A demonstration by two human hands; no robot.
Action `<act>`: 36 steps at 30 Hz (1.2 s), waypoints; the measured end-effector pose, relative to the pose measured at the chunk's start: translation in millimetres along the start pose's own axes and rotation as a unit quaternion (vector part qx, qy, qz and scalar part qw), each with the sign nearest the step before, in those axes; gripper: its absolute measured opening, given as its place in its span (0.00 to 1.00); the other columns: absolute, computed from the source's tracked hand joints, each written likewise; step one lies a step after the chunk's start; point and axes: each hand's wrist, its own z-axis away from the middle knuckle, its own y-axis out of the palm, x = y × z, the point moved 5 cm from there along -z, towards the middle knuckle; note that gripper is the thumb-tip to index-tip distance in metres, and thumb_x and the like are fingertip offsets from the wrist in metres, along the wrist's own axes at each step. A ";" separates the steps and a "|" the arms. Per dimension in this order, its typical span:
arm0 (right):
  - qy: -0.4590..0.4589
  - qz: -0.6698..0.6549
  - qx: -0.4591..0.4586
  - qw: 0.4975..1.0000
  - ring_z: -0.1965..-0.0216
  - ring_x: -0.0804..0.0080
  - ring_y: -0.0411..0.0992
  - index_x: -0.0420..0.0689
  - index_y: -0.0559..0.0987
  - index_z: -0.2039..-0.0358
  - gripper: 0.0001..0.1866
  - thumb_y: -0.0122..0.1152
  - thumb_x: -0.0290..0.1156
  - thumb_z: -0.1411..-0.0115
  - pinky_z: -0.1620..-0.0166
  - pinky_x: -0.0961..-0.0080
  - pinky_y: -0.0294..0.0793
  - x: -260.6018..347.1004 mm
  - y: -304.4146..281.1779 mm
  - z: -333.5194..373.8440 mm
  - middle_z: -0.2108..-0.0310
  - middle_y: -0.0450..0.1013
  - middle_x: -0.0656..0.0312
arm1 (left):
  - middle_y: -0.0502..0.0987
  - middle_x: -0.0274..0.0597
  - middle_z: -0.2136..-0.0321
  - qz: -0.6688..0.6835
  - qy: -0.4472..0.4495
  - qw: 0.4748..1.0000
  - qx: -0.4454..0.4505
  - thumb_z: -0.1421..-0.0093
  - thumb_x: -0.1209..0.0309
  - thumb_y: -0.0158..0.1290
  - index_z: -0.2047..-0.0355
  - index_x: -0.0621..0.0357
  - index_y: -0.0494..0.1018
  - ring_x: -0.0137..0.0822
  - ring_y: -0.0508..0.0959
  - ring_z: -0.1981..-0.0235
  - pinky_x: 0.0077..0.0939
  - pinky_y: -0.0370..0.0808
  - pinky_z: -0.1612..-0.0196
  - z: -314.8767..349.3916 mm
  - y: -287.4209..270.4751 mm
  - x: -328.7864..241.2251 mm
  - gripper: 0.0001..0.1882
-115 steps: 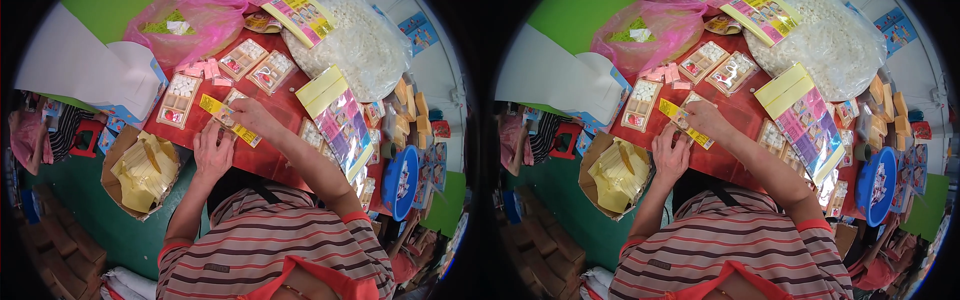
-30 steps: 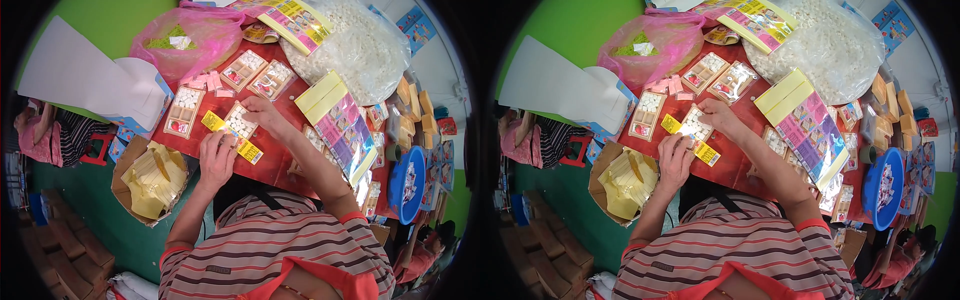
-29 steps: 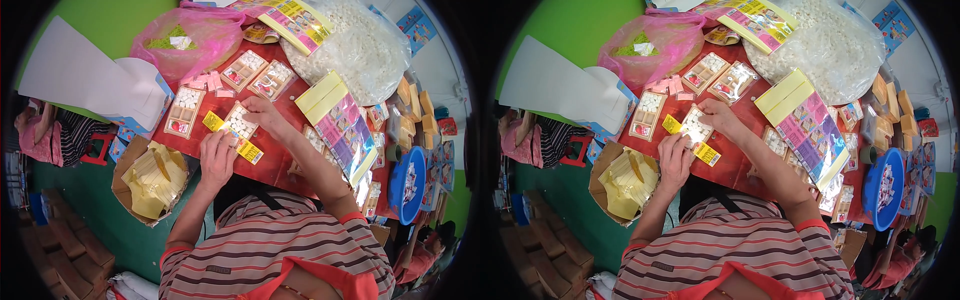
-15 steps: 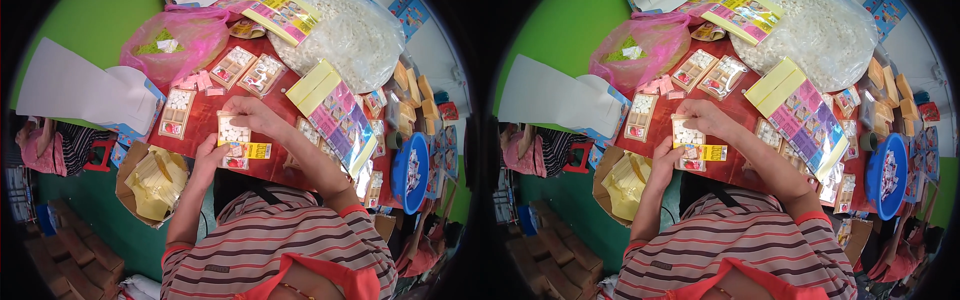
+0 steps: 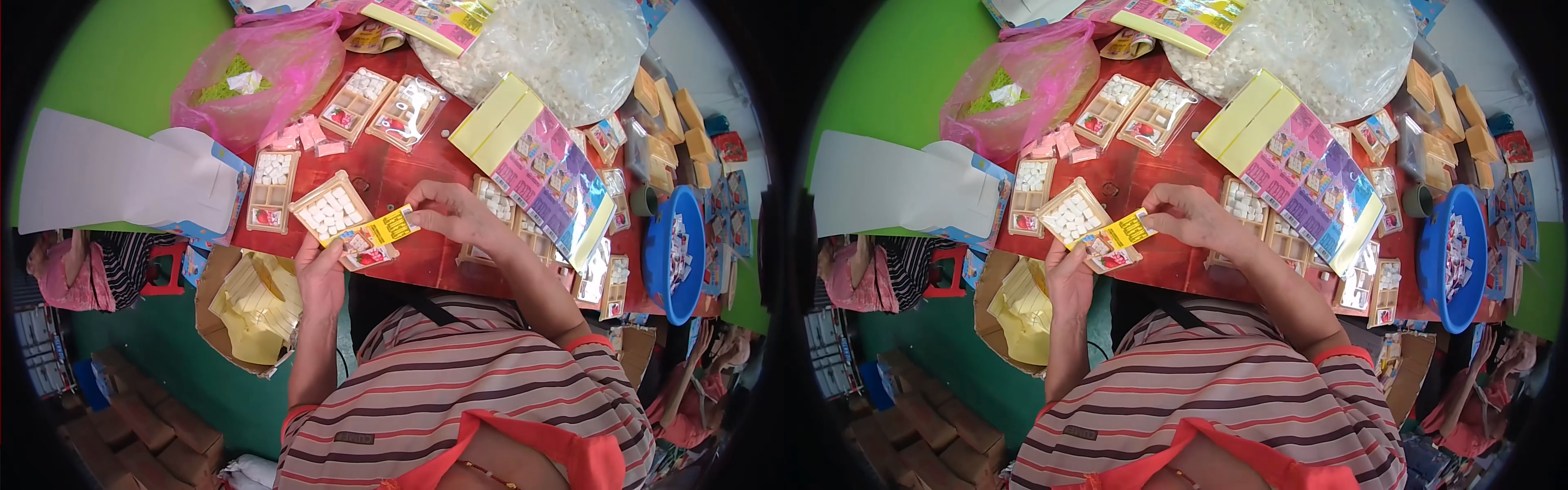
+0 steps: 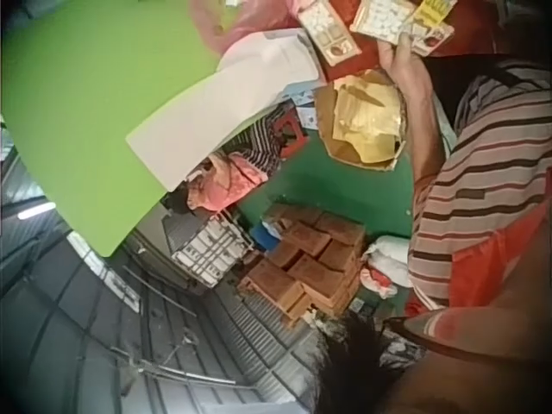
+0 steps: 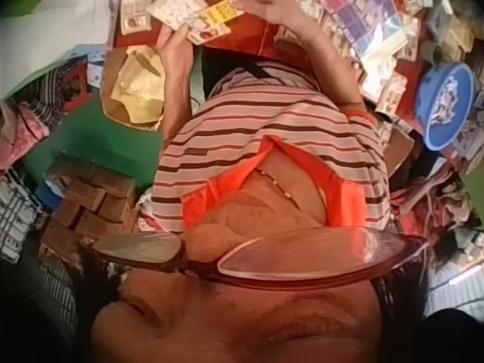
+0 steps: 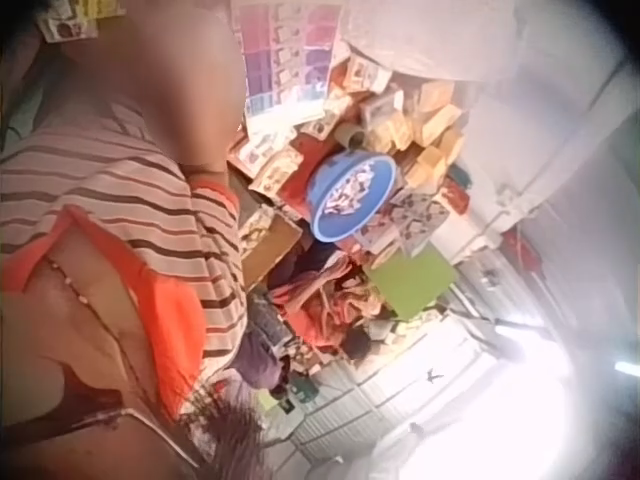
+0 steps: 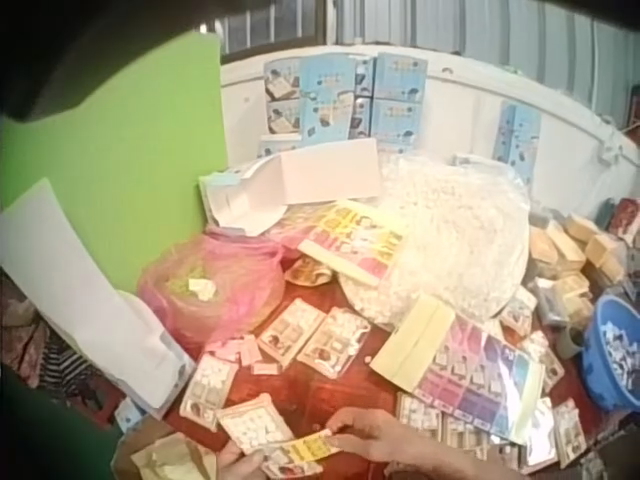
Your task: Applying labels or stickers to small packaged items at a workbench.
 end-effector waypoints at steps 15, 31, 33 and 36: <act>-0.195 0.264 0.005 0.945 0.59 0.64 0.69 0.45 0.74 0.70 0.04 0.59 0.24 0.46 0.49 0.65 0.61 41.5 42.5 28.1 0.65 0.68 0.63 | 0.71 0.46 0.69 -0.024 0.042 0.961 0.271 0.39 0.66 0.51 0.73 0.62 0.70 0.37 0.74 0.66 0.30 0.72 0.59 7.8 25.4 18.7 0.11; -0.143 0.328 -0.008 0.934 0.57 0.61 0.67 0.43 0.74 0.70 0.06 0.60 0.24 0.50 0.49 0.60 0.62 34.2 48.1 30.8 0.63 0.65 0.59 | 0.67 0.44 0.60 -0.025 0.050 0.973 0.224 0.36 0.64 0.46 0.64 0.59 0.70 0.35 0.70 0.59 0.28 0.68 0.54 8.5 33.8 33.5 0.10; -0.117 0.319 -0.022 0.940 0.58 0.59 0.67 0.43 0.73 0.68 0.07 0.61 0.25 0.49 0.51 0.60 0.64 31.8 44.6 28.9 0.63 0.65 0.58 | 0.67 0.46 0.59 -0.035 0.059 0.973 0.222 0.36 0.65 0.46 0.66 0.58 0.71 0.36 0.70 0.57 0.29 0.68 0.53 5.2 34.4 33.6 0.09; -0.127 0.316 -0.067 0.938 0.61 0.57 0.68 0.41 0.72 0.69 0.08 0.60 0.30 0.48 0.58 0.59 0.67 27.4 40.3 26.2 0.65 0.66 0.57 | 0.67 0.49 0.58 -0.034 0.068 0.974 0.211 0.37 0.65 0.47 0.70 0.59 0.70 0.38 0.70 0.57 0.30 0.67 0.52 7.1 44.9 30.5 0.10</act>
